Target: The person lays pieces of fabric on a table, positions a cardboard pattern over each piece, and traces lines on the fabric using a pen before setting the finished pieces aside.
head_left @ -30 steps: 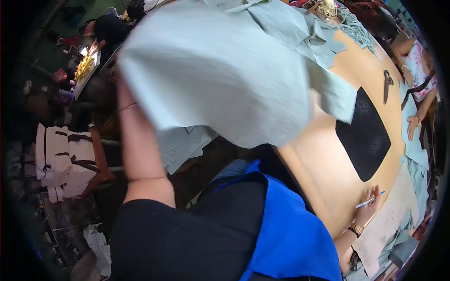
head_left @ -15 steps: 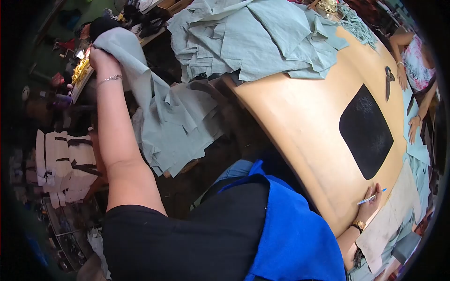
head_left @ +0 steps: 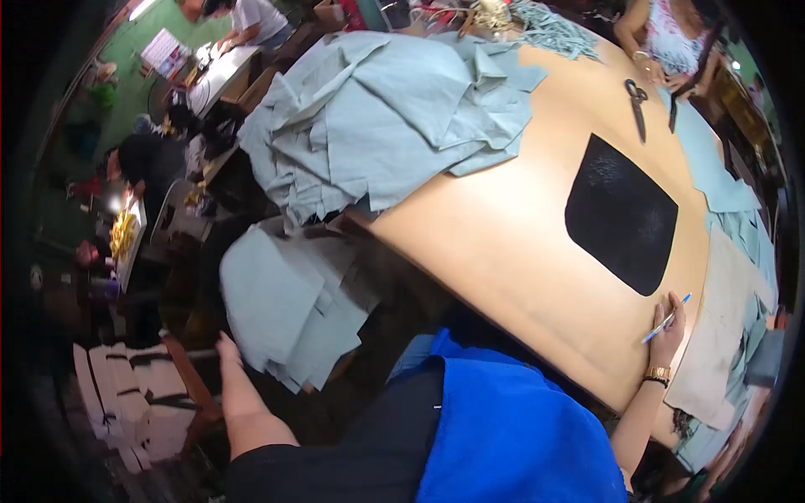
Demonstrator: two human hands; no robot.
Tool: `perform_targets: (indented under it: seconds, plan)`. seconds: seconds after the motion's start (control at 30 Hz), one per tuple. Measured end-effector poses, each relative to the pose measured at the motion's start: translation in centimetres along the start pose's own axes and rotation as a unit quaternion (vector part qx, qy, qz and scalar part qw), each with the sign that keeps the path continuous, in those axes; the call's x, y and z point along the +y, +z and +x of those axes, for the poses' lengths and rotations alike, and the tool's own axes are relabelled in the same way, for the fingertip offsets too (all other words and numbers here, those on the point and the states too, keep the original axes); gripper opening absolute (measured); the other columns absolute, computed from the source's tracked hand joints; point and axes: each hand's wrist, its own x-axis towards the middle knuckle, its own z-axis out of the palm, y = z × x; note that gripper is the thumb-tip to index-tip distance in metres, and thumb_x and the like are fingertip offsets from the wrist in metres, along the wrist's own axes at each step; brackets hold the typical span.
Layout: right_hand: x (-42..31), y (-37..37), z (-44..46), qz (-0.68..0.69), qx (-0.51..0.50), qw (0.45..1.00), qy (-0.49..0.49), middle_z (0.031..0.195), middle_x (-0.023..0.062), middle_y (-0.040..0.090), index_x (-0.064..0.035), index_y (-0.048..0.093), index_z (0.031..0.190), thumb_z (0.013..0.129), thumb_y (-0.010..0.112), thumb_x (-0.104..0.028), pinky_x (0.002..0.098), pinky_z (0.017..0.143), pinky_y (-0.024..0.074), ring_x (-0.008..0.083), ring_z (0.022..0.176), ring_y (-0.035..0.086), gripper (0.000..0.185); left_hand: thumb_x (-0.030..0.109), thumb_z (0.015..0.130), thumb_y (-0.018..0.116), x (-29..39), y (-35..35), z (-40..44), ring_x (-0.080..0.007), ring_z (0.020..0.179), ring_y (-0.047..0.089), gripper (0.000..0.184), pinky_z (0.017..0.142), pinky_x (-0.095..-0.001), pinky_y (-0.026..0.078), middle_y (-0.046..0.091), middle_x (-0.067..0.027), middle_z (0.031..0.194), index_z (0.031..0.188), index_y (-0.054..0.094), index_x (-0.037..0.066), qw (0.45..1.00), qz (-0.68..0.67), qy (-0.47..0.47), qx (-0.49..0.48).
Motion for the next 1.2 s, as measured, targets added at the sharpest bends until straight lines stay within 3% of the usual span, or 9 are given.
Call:
perform_targets:
  seconds: [0.07,0.23,0.37,0.53,0.6,0.7,0.87,0.97,1.2]
  plan:
    - [0.0,-0.2,-0.1,-0.026,-0.002,1.000,-0.016,0.123,0.0139,0.060,0.0005,0.057,0.124,0.090,0.065,-0.008,0.0358,0.101,0.0445,0.0255,0.116,0.056,0.037,0.047,0.095,0.050,3.5,3.2,-9.2,-0.0404,0.129,0.042,0.064,0.107,-0.0471,0.036,0.049,-0.0280,0.135,0.129,0.052,-0.006,0.963,0.228,-0.036,0.135]
    - [-0.7,-0.1,0.0,0.006,0.012,1.000,-0.004,0.122,0.0156,0.059,0.0030,0.057,0.123,0.086,0.067,-0.005,0.0357,0.101,0.0444,0.0260,0.115,0.057,0.039,0.038,0.091,0.064,21.5,17.3,-17.2,-0.0385,0.135,0.036,0.049,0.108,-0.0459,0.033,0.037,-0.0259,0.146,0.129,0.055,0.008,0.883,0.042,0.465,0.052]
    - [-0.5,-0.2,0.1,-0.037,0.021,0.998,-0.036,0.116,0.0137,0.063,0.0007,0.060,0.119,0.087,0.067,-0.007,0.0349,0.095,0.0467,0.0255,0.109,0.059,0.033,0.054,0.081,0.068,37.8,23.6,-29.1,-0.0349,0.142,0.027,0.076,0.103,-0.0633,0.026,0.027,-0.0196,0.154,0.141,0.041,0.016,0.784,0.113,0.611,0.012]
    - [-0.8,-0.2,0.4,-0.036,0.052,0.997,-0.043,0.106,0.0155,0.065,-0.0003,0.061,0.114,0.081,0.071,-0.006,0.0370,0.089,0.0487,0.0285,0.100,0.061,0.035,0.043,0.092,0.058,48.5,28.3,-36.0,-0.0330,0.101,0.062,0.035,0.089,-0.0558,0.043,0.065,-0.0168,0.109,0.109,0.057,0.012,0.754,0.134,0.635,-0.101]
    - [-1.1,-0.1,0.1,-0.025,0.068,0.997,-0.040,0.100,0.0156,0.066,-0.0013,0.063,0.110,0.079,0.073,-0.006,0.0377,0.085,0.0499,0.0298,0.096,0.063,0.033,0.036,0.095,0.056,50.3,28.2,-43.4,-0.0314,0.079,0.068,0.027,0.076,-0.0477,0.052,0.069,-0.0142,0.094,0.098,0.057,0.009,0.747,0.000,0.651,-0.137]
    - [-2.0,-0.4,0.3,-0.007,0.076,0.997,-0.016,0.095,0.0152,0.068,-0.0010,0.065,0.106,0.078,0.074,-0.008,0.0377,0.083,0.0508,0.0296,0.092,0.064,0.030,0.028,0.096,0.057,47.4,28.7,-54.5,-0.0328,0.070,0.067,0.020,0.059,-0.0397,0.053,0.068,-0.0158,0.094,0.097,0.057,0.008,0.617,-0.263,0.596,-0.442]
    - [-1.5,-0.8,0.2,-0.006,0.093,0.995,-0.019,0.096,0.0165,0.068,-0.0010,0.066,0.107,0.076,0.076,-0.008,0.0365,0.082,0.0519,0.0284,0.092,0.066,0.034,0.019,0.094,0.060,35.9,27.2,-66.4,-0.0286,0.085,0.068,0.013,0.074,-0.0346,0.053,0.067,-0.0120,0.103,0.097,0.056,0.006,0.464,-0.134,0.761,-0.433]
    - [-1.1,0.0,0.4,0.050,0.085,0.995,0.003,0.099,0.0162,0.068,-0.0001,0.065,0.108,0.076,0.075,-0.003,0.0352,0.083,0.0527,0.0269,0.092,0.066,0.034,0.028,0.082,0.073,32.9,28.6,-65.3,-0.0388,0.129,0.045,0.040,0.101,-0.0634,0.032,0.050,-0.0131,0.138,0.113,0.054,0.011,0.501,-0.077,0.777,-0.373]
    - [-1.8,-0.3,0.4,0.119,0.076,0.989,0.037,0.101,0.0153,0.066,0.0009,0.064,0.109,0.079,0.072,0.000,0.0321,0.085,0.0528,0.0243,0.095,0.066,0.031,0.033,0.073,0.074,42.2,35.2,-52.7,-0.0423,0.146,0.009,0.082,0.108,-0.0726,0.013,0.018,-0.0165,0.156,0.145,0.037,0.020,0.657,0.095,0.744,-0.075]
